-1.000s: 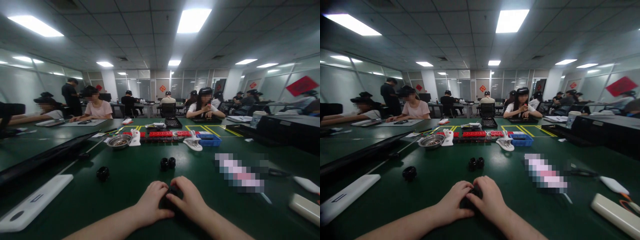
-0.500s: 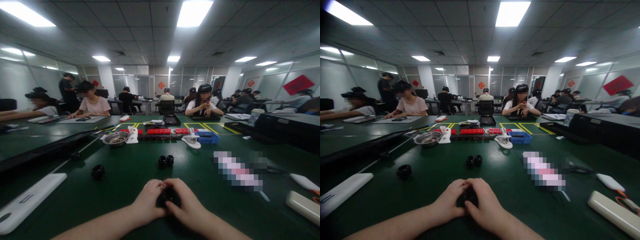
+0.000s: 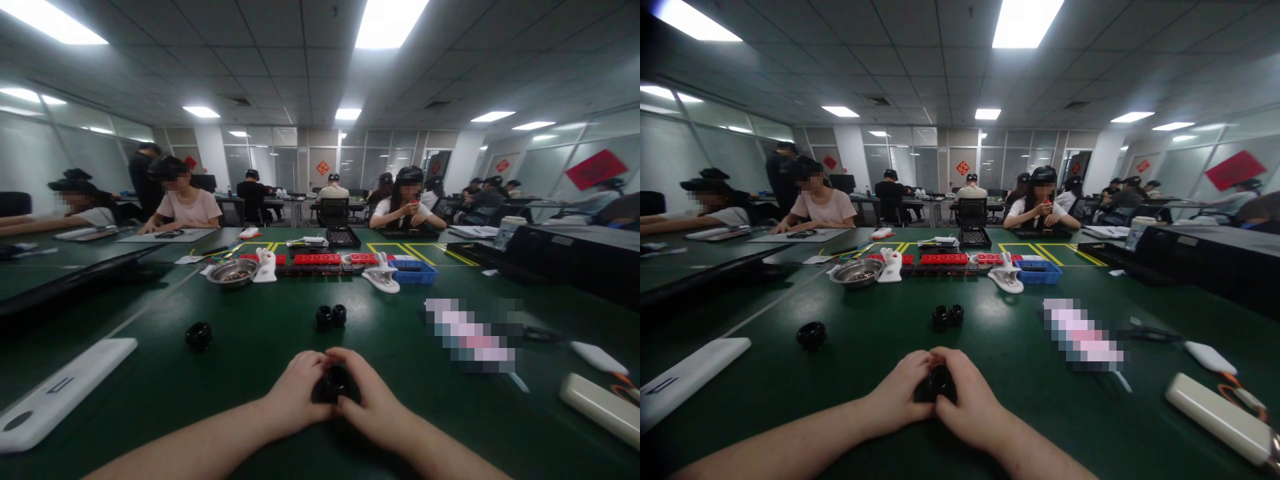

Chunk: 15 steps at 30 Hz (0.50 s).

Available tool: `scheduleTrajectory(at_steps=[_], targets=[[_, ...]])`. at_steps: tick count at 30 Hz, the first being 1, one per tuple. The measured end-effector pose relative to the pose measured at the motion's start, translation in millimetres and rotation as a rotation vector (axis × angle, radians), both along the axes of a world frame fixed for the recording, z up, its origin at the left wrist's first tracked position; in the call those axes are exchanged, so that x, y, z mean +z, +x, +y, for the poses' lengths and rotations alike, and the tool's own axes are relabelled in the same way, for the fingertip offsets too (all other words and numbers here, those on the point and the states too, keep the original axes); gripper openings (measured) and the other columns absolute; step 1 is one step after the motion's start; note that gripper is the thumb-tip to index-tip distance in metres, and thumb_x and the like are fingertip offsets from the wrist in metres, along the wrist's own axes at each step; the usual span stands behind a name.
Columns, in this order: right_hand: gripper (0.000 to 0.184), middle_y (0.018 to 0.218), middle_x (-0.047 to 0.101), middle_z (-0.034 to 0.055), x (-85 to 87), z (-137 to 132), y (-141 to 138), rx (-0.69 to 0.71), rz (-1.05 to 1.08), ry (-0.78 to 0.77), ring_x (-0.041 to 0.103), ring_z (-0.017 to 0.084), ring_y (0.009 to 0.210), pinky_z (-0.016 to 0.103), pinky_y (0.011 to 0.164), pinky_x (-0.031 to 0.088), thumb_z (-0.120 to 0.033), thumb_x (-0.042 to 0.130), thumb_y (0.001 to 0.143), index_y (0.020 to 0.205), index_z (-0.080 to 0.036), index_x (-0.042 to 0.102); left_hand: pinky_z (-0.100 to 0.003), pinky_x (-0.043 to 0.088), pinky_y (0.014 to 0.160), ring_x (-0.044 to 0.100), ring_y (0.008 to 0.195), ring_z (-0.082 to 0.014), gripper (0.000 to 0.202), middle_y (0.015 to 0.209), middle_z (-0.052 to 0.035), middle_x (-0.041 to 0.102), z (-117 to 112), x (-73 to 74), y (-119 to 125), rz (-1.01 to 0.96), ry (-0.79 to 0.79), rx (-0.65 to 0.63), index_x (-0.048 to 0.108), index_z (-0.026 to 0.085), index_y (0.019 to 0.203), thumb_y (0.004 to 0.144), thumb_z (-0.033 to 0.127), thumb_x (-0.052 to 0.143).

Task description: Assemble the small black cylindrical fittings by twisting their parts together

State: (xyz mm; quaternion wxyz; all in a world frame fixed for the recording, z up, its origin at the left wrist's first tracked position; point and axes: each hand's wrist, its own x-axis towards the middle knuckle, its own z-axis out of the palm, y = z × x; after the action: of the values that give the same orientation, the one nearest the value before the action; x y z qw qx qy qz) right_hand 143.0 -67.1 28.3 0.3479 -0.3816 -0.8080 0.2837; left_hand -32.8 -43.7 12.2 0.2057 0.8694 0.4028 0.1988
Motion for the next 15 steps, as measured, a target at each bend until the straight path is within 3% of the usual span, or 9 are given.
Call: scheduleTrajectory(at_steps=[6,8,12,15], targets=[[0.046,0.100,0.055,0.0078,-3.0,2.5,-7.0,-0.180,-0.033,-0.001,0.052,0.024,0.094,0.041,0.086,0.042,-0.015,0.064,0.061,0.105,-0.018,0.049,-0.039,0.036,0.092,0.047,0.103,-0.0259,0.042,0.109,-0.0062,0.054,-0.3,-1.6,0.1,-0.002,0.008,0.004,0.057,0.021,0.101,0.063,0.036,0.068],[0.044,0.101,0.056,0.0070,-4.6,2.8,-7.1,-0.139,-0.021,0.002,0.052,0.022,0.095,0.039,0.087,0.042,-0.011,0.058,0.063,0.105,-0.019,0.049,-0.038,0.036,0.092,0.047,0.103,-0.0257,0.047,0.110,-0.0068,0.054,-0.8,-0.8,0.1,-0.005,0.004,0.005,0.055,0.021,0.106,0.063,0.035,0.068],[0.064,0.122,0.048,0.0091,-5.7,0.9,-2.4,0.019,0.024,-0.010,0.045,0.023,0.113,0.043,0.098,0.034,-0.002,0.048,0.060,0.121,-0.020,0.038,-0.040,0.034,0.094,0.045,0.106,-0.0259,0.054,0.114,-0.0076,0.052,-0.4,0.6,-0.3,0.001,0.008,-0.009,0.051,0.020,0.114,0.065,0.037,0.066],[0.063,0.123,0.046,0.0106,-5.3,1.3,-1.8,-0.044,0.032,-0.011,0.043,0.025,0.115,0.045,0.098,0.033,-0.009,0.055,0.064,0.123,-0.020,0.036,-0.040,0.035,0.093,0.046,0.104,-0.0262,0.045,0.112,-0.0072,0.053,0.2,1.1,-0.1,0.020,0.009,-0.009,0.056,0.020,0.104,0.065,0.039,0.066]])
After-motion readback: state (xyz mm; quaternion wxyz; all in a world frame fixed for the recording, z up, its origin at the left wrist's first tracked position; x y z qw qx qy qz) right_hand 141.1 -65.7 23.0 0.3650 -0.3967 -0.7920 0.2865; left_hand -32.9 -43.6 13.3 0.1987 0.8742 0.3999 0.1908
